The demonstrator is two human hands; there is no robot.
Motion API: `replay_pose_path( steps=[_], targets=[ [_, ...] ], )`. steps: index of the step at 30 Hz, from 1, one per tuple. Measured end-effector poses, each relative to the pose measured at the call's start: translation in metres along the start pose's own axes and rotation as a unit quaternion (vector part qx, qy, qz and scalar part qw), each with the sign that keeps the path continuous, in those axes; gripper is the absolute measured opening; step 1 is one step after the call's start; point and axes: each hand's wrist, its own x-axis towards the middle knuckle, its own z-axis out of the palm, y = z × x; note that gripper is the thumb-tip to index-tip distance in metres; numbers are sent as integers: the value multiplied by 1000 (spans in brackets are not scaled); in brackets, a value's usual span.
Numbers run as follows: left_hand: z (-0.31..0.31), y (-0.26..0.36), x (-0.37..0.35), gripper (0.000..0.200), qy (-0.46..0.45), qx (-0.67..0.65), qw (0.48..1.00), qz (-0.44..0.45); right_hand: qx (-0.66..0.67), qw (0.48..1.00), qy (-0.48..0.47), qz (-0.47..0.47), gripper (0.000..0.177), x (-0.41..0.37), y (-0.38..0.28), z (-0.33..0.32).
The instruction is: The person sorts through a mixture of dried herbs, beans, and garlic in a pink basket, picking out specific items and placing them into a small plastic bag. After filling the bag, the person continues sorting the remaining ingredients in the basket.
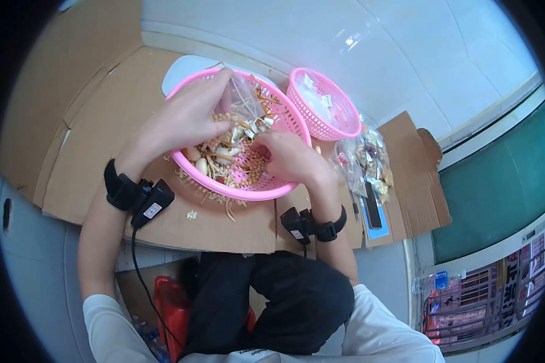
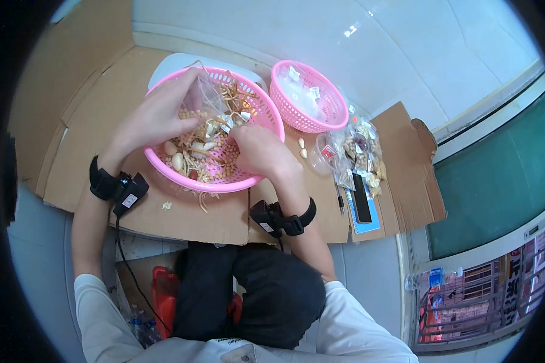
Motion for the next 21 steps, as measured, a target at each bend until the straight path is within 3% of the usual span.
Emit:
replay_pose_path(
  steps=[6,8,12,14,18,21],
  targets=[
    [-3,3,0,42,-15,-9,1000,-9,11,1000,13,7,36,3,-2,2],
    [-2,1,3,65,-36,3,999,-12,17,1000,9,23,31,3,-4,1],
    [-9,12,4,68,-45,-6,999,-29,48,998,20,25,26,9,-3,7],
    [-11,22,12,54,-57,-55,995,-56,32,999,-3,11,23,11,0,8],
    [-19,34,31,58,-85,8,995,-57,54,999,3,10,21,7,-6,8],
    [-6,20,34,61,-79,-19,995,-54,49,999,14,13,23,5,-8,8]
  ],
)
